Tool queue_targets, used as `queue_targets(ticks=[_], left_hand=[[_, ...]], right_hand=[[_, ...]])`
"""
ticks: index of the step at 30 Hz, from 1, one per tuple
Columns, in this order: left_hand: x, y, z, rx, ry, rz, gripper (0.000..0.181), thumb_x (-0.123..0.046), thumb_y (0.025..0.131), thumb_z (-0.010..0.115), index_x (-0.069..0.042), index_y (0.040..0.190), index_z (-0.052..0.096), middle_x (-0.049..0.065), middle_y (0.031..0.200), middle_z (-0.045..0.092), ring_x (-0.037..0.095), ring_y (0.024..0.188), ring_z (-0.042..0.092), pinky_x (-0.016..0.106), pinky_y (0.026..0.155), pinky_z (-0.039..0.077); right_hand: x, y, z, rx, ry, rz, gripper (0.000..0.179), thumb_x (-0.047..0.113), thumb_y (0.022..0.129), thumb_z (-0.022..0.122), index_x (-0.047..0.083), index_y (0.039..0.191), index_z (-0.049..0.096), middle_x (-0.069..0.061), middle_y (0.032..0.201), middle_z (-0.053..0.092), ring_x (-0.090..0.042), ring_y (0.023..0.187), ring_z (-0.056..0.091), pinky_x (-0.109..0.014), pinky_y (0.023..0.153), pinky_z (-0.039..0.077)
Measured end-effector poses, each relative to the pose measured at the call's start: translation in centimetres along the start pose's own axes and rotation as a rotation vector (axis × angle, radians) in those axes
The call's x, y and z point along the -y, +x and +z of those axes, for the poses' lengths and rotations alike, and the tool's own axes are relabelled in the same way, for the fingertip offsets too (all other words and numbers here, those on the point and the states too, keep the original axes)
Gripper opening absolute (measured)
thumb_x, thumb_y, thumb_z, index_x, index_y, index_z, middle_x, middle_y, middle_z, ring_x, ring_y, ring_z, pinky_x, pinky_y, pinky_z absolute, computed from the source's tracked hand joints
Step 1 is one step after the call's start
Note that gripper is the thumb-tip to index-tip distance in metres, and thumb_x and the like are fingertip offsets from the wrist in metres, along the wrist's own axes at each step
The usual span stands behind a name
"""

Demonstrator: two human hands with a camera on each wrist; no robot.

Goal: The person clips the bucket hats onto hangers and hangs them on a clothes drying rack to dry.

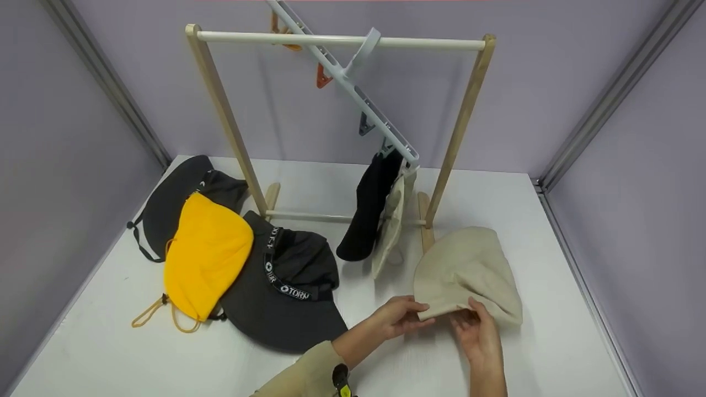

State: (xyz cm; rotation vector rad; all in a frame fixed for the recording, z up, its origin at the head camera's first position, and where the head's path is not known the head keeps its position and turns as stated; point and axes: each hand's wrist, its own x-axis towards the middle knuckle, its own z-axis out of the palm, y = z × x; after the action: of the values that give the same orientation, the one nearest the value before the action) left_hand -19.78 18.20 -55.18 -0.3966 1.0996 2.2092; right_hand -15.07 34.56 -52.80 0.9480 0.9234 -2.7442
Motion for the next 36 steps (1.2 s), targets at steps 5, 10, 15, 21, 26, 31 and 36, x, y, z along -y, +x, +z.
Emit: queue_targets(ticks=[5,10,15,21,26,31,36], left_hand=[[-0.3,-0.7,-1.5,0.028,0.09,0.028,0.014,0.012,0.082,0.057,0.007,0.095,0.057,0.018,0.084,0.062,0.031,0.084,0.064,0.036,0.07,0.052],[-0.5,-1.0,-2.4,-0.001,0.289,0.169,0.023,0.008,0.082,0.058,0.007,0.105,0.054,0.016,0.089,0.058,0.03,0.08,0.063,0.036,0.069,0.052],[-1.2,-1.9,-2.5,-0.103,1.019,0.45,0.05,-0.014,0.082,0.065,0.0,0.127,0.048,0.011,0.118,0.052,0.024,0.108,0.05,0.035,0.09,0.04],[-1.5,-3.0,-1.7,0.003,1.556,0.811,0.045,-0.038,0.085,0.065,-0.014,0.123,0.058,-0.007,0.119,0.057,0.007,0.112,0.048,0.032,0.097,0.033],[-1.8,-3.0,-1.8,-0.125,1.62,1.108,0.038,-0.009,0.077,0.071,-0.016,0.114,0.064,-0.009,0.11,0.062,0.004,0.102,0.055,0.026,0.089,0.04],[-2.9,-2.9,-2.5,-0.194,1.5,1.129,0.038,-0.001,0.076,0.068,-0.024,0.105,0.07,-0.013,0.098,0.066,0.002,0.087,0.061,0.017,0.073,0.046],[-4.4,-3.4,-3.1,-0.237,1.462,1.016,0.034,-0.005,0.077,0.066,-0.026,0.102,0.071,-0.011,0.092,0.068,0.005,0.077,0.062,0.021,0.062,0.047]], right_hand=[[0.9,0.0,-1.7,-0.138,0.425,0.056,0.042,0.019,0.092,0.056,0.032,0.123,0.03,0.004,0.105,0.045,-0.014,0.09,0.053,-0.031,0.089,0.04],[0.7,-0.5,-2.5,-0.114,0.428,0.03,0.044,0.019,0.092,0.056,0.035,0.124,0.03,0.0,0.099,0.052,-0.016,0.091,0.056,-0.033,0.088,0.041],[0.0,-1.2,-1.3,0.001,0.029,-0.085,0.031,0.017,0.094,0.053,0.022,0.119,0.035,-0.002,0.092,0.059,-0.019,0.087,0.062,-0.035,0.085,0.046],[-1.5,-2.8,1.8,0.074,-0.449,-0.27,0.021,0.02,0.095,0.052,0.01,0.111,0.042,0.001,0.09,0.064,-0.014,0.087,0.062,-0.034,0.08,0.048],[-3.3,-3.8,4.2,0.094,-0.632,-0.353,0.019,0.017,0.095,0.052,0.002,0.106,0.052,-0.002,0.091,0.066,-0.017,0.086,0.064,-0.037,0.075,0.05],[-3.9,-4.6,5.6,0.143,-0.832,-0.399,0.031,0.017,0.096,0.05,-0.012,0.107,0.056,-0.011,0.096,0.065,-0.021,0.087,0.064,-0.04,0.075,0.05],[-3.1,-5.6,6.3,0.279,-0.948,-0.623,0.028,0.008,0.095,0.049,-0.015,0.109,0.056,-0.015,0.102,0.064,-0.023,0.089,0.063,-0.036,0.073,0.05]])
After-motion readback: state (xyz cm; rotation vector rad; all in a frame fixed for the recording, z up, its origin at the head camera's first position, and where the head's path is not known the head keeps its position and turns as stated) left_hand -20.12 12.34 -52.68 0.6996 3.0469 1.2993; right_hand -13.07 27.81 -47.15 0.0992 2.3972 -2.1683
